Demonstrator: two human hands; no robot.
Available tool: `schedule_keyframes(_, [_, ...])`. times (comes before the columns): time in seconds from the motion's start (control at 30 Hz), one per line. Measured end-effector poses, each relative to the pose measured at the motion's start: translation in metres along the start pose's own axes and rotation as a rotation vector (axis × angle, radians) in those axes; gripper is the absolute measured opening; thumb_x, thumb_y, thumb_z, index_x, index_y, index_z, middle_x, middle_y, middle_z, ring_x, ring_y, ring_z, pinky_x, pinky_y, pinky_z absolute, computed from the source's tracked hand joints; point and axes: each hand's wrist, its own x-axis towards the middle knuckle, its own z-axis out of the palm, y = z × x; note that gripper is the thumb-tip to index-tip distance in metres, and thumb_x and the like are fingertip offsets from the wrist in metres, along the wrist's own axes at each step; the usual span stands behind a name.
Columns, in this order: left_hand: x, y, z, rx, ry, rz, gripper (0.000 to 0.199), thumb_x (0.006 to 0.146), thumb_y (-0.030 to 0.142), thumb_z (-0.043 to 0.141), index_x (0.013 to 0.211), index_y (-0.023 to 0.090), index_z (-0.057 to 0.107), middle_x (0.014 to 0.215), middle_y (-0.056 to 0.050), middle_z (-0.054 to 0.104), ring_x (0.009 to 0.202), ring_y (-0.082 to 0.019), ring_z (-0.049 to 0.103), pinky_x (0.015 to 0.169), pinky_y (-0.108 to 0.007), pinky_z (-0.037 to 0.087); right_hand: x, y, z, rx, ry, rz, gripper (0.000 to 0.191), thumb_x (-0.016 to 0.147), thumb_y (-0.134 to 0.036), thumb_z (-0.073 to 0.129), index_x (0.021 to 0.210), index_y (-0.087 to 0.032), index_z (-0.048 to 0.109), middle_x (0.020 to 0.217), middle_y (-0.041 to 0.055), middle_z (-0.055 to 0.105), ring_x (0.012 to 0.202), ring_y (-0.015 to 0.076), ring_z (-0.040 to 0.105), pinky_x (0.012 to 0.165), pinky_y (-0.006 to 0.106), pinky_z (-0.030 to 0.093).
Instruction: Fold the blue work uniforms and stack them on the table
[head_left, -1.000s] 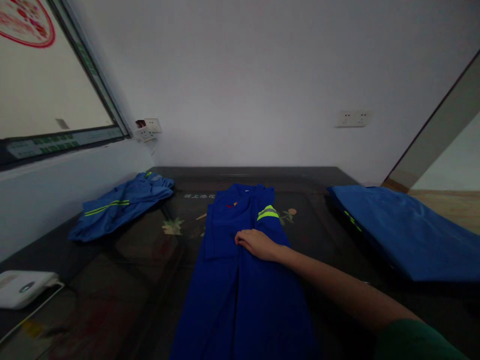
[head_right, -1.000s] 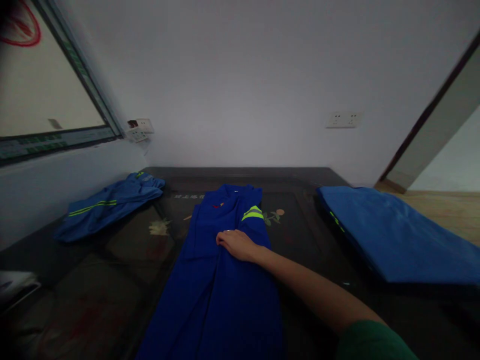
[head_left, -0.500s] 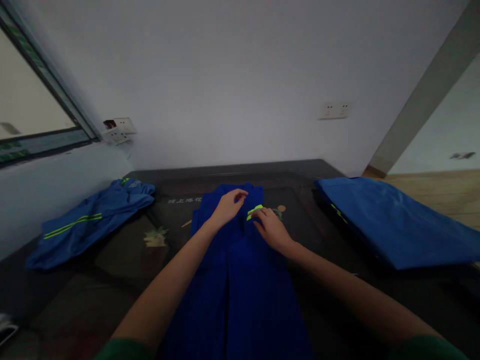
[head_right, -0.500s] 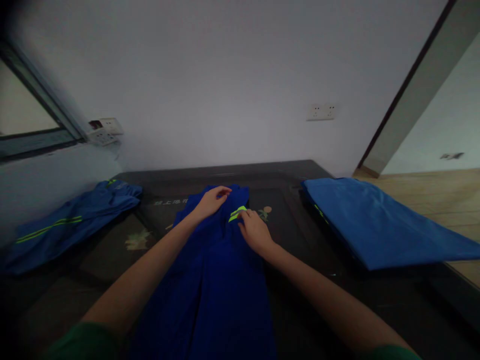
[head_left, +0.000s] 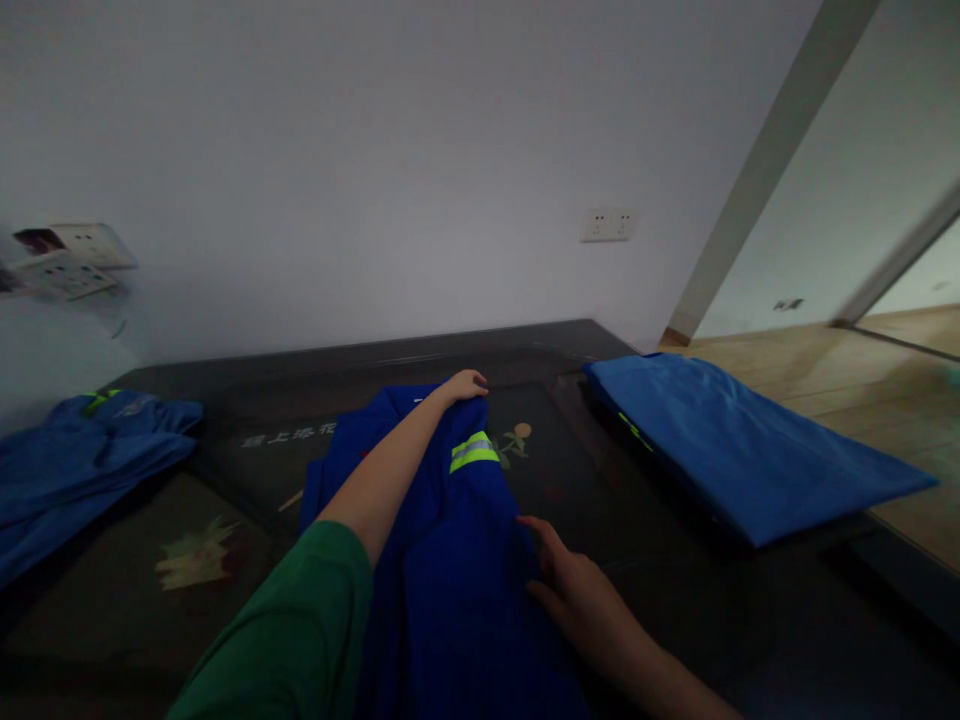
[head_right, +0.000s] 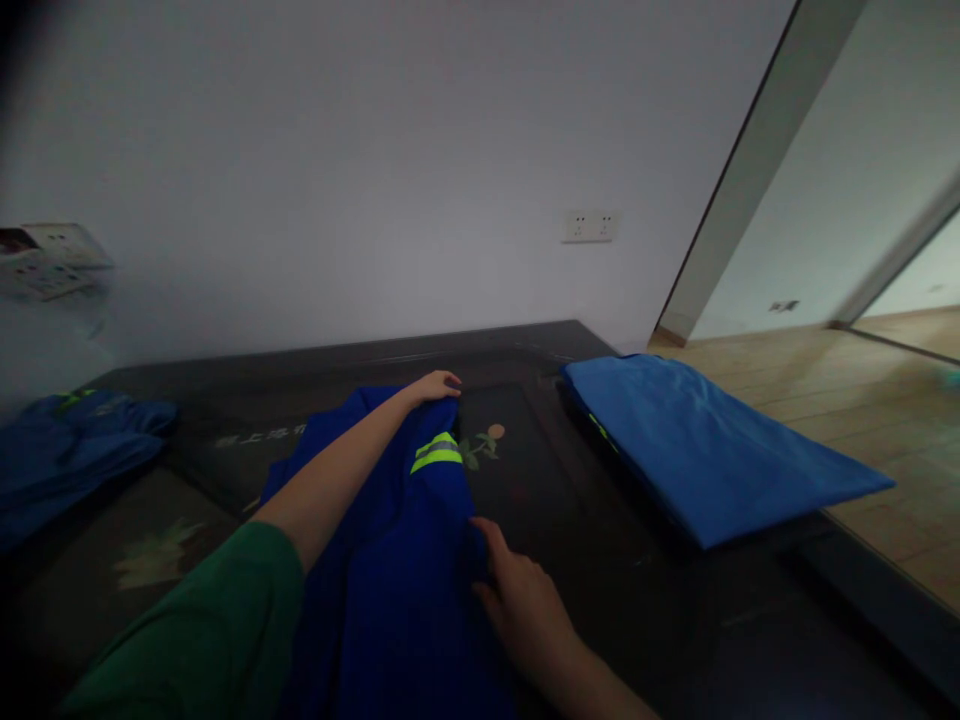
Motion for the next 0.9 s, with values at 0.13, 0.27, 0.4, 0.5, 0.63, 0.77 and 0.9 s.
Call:
schedule_keyframes(0.13, [0.003, -0.008, 0.003, -0.097, 0.008, 0.067, 0.039, 0.083, 0.019, 0.06, 0.121, 0.014, 0.062, 0.12, -0.009, 0.067, 0.107, -0.021, 0.063, 0.093, -0.03, 0.049, 0.001, 0.0, -0.006, 0.034, -0.04, 0.0, 0.063, 0.081, -0.014, 0.052, 0.14, -0.032, 0.039, 0.091, 0.0038, 0.065, 0.084, 0.0223, 0.064, 0.07, 0.032, 0.045])
schedule_keyframes(0.27, [0.004, -0.017, 0.005, -0.164, -0.002, 0.143, 0.045, 0.086, 0.019, 0.056, 0.131, 0.015, 0.055, 0.125, -0.01, 0.064, 0.103, -0.02, 0.064, 0.092, -0.033, 0.05, 0.0, 0.0, -0.009, 0.04, -0.049, -0.011, 0.056, 0.083, -0.015, 0.051, 0.136, -0.033, 0.045, 0.095, 0.0044, 0.067, 0.084, 0.022, 0.065, 0.074, 0.033, 0.046])
schedule_keyframes(0.4, [0.003, -0.023, 0.015, -0.106, 0.028, 0.356, 0.046, 0.086, 0.013, 0.051, 0.132, 0.018, 0.053, 0.138, -0.007, 0.055, 0.118, -0.019, 0.056, 0.104, -0.033, 0.042, 0.001, 0.005, -0.004, 0.001, -0.024, -0.09, 0.048, 0.084, -0.016, 0.05, 0.128, -0.035, 0.053, 0.105, 0.0052, 0.069, 0.091, 0.0235, 0.067, 0.077, 0.035, 0.049])
schedule_keyframes(0.5, [-0.004, -0.018, 0.03, 0.089, 0.071, 0.351, 0.046, 0.09, 0.015, 0.048, 0.135, 0.024, 0.049, 0.135, -0.005, 0.057, 0.119, -0.021, 0.056, 0.104, -0.035, 0.041, 0.001, 0.007, -0.002, -0.094, 0.002, -0.129, 0.047, 0.085, -0.017, 0.05, 0.128, -0.036, 0.054, 0.109, 0.0062, 0.069, 0.093, 0.0254, 0.067, 0.079, 0.039, 0.051])
schedule_keyframes(0.63, [-0.019, -0.002, 0.044, 0.305, 0.192, 0.275, 0.044, 0.094, 0.023, 0.046, 0.137, 0.025, 0.044, 0.127, -0.009, 0.059, 0.118, -0.025, 0.055, 0.099, -0.036, 0.043, 0.001, -0.003, -0.013, -0.185, 0.038, -0.118, 0.034, 0.088, -0.02, 0.049, 0.116, -0.033, 0.061, 0.108, 0.0063, 0.066, 0.089, 0.0245, 0.067, 0.078, 0.041, 0.053])
schedule_keyframes(0.77, [-0.029, 0.011, 0.026, 0.332, 0.371, 0.263, 0.04, 0.096, 0.029, 0.042, 0.135, 0.021, 0.047, 0.123, -0.011, 0.058, 0.117, -0.024, 0.053, 0.1, -0.036, 0.041, 0.02, -0.022, -0.031, -0.215, 0.184, -0.32, 0.025, 0.09, -0.02, 0.049, 0.107, -0.027, 0.065, 0.108, 0.0084, 0.062, 0.099, 0.0236, 0.061, 0.086, 0.04, 0.052])
schedule_keyframes(0.9, [-0.05, -0.005, -0.023, 0.28, 0.377, 0.187, 0.033, 0.093, 0.022, 0.043, 0.122, 0.02, 0.058, 0.118, -0.008, 0.061, 0.11, -0.02, 0.057, 0.098, -0.032, 0.043, 0.068, -0.041, -0.032, -0.281, 0.323, -0.503, 0.031, 0.093, -0.024, 0.049, 0.121, -0.022, 0.06, 0.125, 0.0119, 0.057, 0.119, 0.026, 0.052, 0.102, 0.047, 0.044])
